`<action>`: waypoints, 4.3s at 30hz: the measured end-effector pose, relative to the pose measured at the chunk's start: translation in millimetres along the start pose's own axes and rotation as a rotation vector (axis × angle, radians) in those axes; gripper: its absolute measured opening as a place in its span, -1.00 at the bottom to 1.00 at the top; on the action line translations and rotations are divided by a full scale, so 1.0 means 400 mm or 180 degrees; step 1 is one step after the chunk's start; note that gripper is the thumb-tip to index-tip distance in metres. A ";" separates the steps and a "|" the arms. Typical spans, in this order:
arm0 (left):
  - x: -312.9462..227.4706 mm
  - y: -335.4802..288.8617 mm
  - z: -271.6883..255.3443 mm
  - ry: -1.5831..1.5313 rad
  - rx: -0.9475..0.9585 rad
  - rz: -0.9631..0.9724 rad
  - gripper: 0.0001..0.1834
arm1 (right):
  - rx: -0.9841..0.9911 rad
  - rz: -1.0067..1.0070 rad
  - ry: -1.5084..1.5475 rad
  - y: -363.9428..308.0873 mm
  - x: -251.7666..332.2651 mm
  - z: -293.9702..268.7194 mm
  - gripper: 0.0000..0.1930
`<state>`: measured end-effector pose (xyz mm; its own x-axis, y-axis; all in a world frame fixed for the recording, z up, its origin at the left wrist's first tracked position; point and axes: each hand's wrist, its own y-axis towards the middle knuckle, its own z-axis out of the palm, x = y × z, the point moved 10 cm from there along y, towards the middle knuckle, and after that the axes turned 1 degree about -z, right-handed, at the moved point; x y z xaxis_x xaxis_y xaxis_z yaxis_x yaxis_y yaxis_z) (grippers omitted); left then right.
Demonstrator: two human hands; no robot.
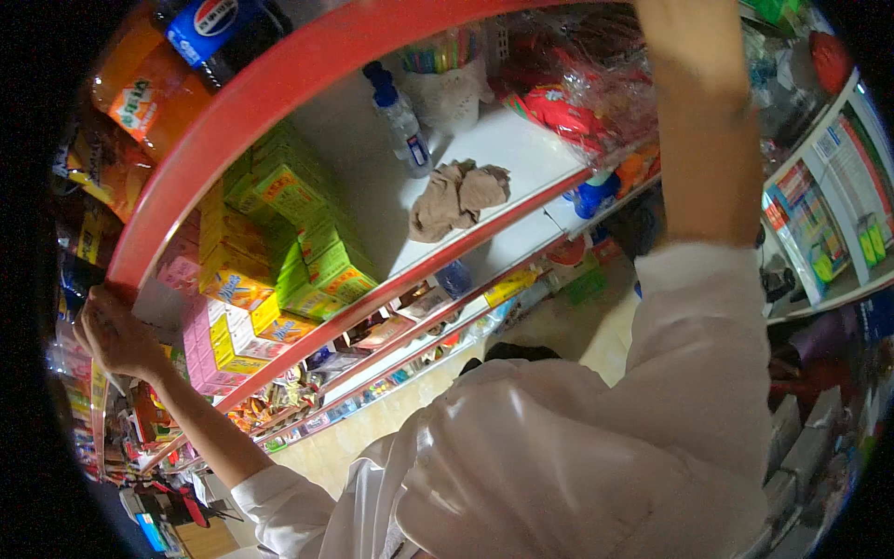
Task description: The person arranges bottled beverages on a store shelf, moving bottles into place and aligning them by type. They handle multiple beverage bottles and adjust their positions to create neat rows.
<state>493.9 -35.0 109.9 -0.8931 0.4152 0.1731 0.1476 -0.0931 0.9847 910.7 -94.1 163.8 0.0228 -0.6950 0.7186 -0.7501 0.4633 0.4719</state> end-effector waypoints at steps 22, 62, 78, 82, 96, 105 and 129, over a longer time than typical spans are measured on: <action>-0.406 0.075 0.057 -0.0869 0.0661 -0.0318 -0.83 | -0.1166 0.1399 -0.2501 -0.375 -0.902 0.220 -0.85; -0.499 0.054 0.103 -0.0576 0.0030 -0.0449 -0.70 | 0.0475 0.2069 -0.2826 0.189 -0.347 -0.217 -0.64; -0.452 0.027 0.081 -0.0418 0.0168 -0.0633 -0.84 | 0.0726 0.2798 -0.3840 0.264 -0.571 -0.376 -0.58; -0.479 0.036 0.123 -0.0703 -0.0007 -0.0576 -0.84 | 0.0800 0.2839 -0.4908 0.125 -0.669 -0.527 -0.62; -0.479 0.060 0.102 -0.0869 0.0129 -0.0650 -0.83 | 0.0521 0.2971 -0.4195 0.003 -0.252 -0.218 -0.50; -0.493 0.073 0.099 -0.0707 0.0146 -0.0681 -0.82 | -0.0183 0.1602 -0.3245 -0.026 -0.081 -0.160 -0.53; -0.482 0.065 0.109 -0.0740 0.0096 -0.0664 -0.84 | -0.1650 0.2048 -0.2505 -0.616 -0.672 0.082 -0.53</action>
<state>688.4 -78.0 103.2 -0.7849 0.6185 -0.0358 -0.0130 0.0413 0.9991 1067.7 -39.3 -162.2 -0.8250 -0.3136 0.4701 -0.1053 0.9026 0.4174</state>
